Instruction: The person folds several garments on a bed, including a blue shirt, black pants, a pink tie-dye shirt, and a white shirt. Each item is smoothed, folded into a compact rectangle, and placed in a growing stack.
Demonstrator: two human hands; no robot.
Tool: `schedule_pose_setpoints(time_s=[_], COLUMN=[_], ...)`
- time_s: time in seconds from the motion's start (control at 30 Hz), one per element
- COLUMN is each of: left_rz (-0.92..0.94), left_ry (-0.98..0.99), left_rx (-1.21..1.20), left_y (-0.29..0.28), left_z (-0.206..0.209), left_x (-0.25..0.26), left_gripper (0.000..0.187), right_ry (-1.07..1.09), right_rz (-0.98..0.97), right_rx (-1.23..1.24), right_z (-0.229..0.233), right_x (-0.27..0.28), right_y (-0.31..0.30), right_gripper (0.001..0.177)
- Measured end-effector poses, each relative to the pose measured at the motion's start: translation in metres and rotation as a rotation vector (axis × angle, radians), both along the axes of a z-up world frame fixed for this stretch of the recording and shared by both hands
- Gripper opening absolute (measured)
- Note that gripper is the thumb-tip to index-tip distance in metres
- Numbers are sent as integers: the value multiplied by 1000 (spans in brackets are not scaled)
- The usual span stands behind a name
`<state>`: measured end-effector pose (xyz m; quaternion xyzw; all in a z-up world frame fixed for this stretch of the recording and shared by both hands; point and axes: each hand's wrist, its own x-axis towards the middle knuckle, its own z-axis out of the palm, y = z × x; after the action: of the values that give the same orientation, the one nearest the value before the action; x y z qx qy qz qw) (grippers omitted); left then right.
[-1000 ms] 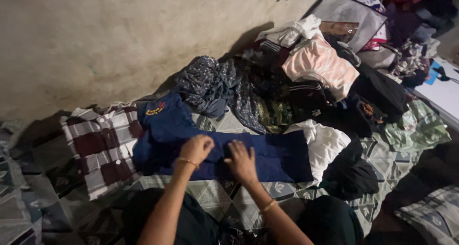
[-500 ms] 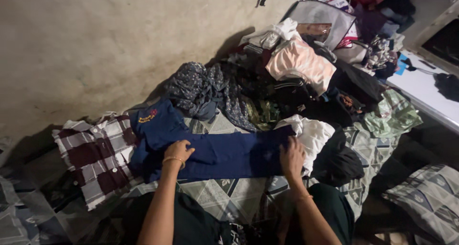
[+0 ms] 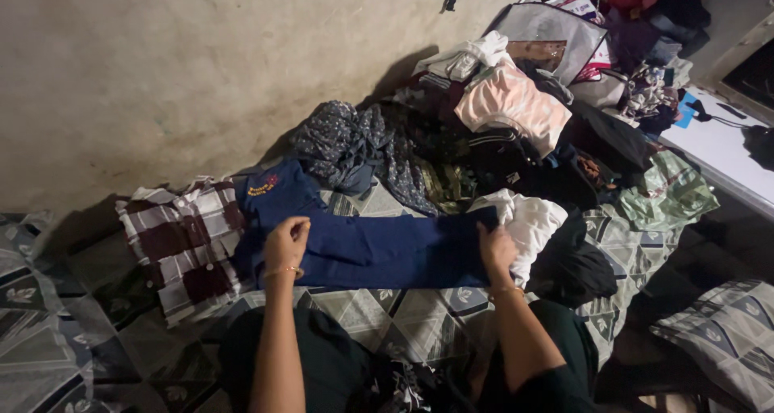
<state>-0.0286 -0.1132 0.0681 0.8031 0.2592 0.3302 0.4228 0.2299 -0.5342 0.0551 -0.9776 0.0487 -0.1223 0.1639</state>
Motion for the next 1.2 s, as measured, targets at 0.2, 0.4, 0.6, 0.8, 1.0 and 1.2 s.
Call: schedule_pose_setpoints(time_s=[0.2,0.4,0.6,0.8,1.0,1.2], left_rz=[47,-21,-399,-451,-472,-391], left_ry=[62,55,186,265,262,227], left_rx=[66,181,-724,-1442,-1159,-370], left_y=[5,-7,-54,-48,-34,-46], left_z=[1,-31,-60,-98,-141,-152], left_x=[-3,34,85,102,114,122], left_gripper=[21,24,62,73,54,44], right_ry=[-86,-123,-82,49,211,-129], right_rz=[40,195,389,740,984,749], right_rx=[117,187,218,392,805,401], right_z=[6,13,12,30,54,25], right_x=[6,20,-25,-132,-169,-125], right_y=[-8,15,138,235,220,172], right_gripper=[56,50,35,39,26,23])
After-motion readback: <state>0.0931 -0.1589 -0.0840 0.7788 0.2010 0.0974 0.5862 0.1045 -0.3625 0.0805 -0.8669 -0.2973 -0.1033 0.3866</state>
